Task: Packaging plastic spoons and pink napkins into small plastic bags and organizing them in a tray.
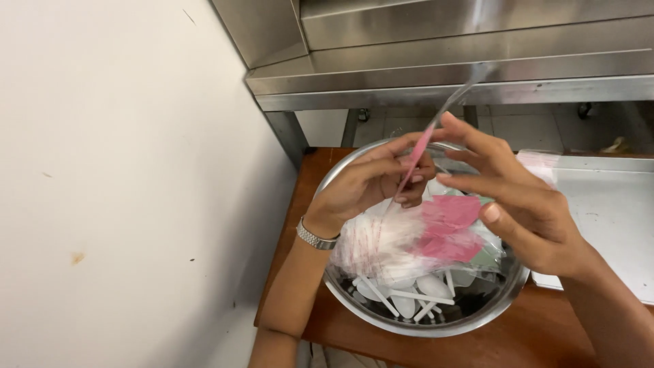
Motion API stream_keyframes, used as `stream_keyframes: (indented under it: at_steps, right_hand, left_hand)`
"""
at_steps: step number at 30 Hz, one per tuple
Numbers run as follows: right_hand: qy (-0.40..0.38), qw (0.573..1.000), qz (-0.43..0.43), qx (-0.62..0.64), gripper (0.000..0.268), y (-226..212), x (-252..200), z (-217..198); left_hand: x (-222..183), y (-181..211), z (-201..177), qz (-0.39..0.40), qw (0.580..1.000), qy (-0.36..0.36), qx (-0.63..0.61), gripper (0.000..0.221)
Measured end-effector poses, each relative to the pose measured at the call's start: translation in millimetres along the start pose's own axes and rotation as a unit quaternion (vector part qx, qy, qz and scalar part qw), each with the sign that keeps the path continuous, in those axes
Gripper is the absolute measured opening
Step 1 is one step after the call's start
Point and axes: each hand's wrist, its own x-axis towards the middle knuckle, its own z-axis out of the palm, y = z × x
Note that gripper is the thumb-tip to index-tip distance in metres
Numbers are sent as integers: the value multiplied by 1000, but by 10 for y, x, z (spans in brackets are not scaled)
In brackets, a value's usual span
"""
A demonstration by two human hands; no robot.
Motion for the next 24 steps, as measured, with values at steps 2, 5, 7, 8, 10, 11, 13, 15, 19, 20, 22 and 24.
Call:
stream_keyframes:
  at_steps: [2, 5, 7, 8, 10, 11, 13, 15, 19, 20, 22, 24]
  right_hand:
    - [55, 998, 42, 4, 39, 22, -20, 38]
    - [110, 990, 82, 17, 44, 88, -64, 32]
    - [113, 990, 78, 27, 48, 98, -66, 20]
    - [111, 990, 77, 49, 50, 80, -52, 21]
    - [110, 988, 78, 70, 52, 37, -36, 31]
    - [108, 990, 76, 46, 50, 18, -29, 36]
    - [107, 991, 75, 22, 47, 2, -30, 40]
    - [98, 991, 85, 23, 43, 11, -39, 37]
    - [99, 992, 81, 5, 39, 19, -52, 36]
    - [92, 993, 71, -25, 39, 24, -45, 32]
    - [85, 993, 64, -54, 39, 71, -73, 25]
    - [87, 983, 140, -75, 58, 161, -127, 11]
  left_hand:
    - [-6, 78, 84, -17, 1000, 10, 12, 48]
    - [2, 87, 85, -42, 999, 5, 11, 55]
    - [4, 51, 31, -50, 999, -11, 0, 56]
    - [0, 25, -2, -45, 998, -31, -39, 62]
    - [-8, -32, -80, -42, 995, -52, -79, 68]
    - [-3, -59, -131, -39, 993, -68, -92, 64]
    - [2, -69, -143, -36, 990, -84, -106, 60]
    - [6, -28, -72, 1, 988, -123, -96, 37]
    - [-4, -108, -201, -29, 987, -99, -125, 55]
    - [1, -97, -191, -19, 991, -88, -97, 56]
    - [-1, -71, -105, -9, 995, -75, -72, 57]
    - [3, -26, 37, 46, 981, 97, 164, 45]
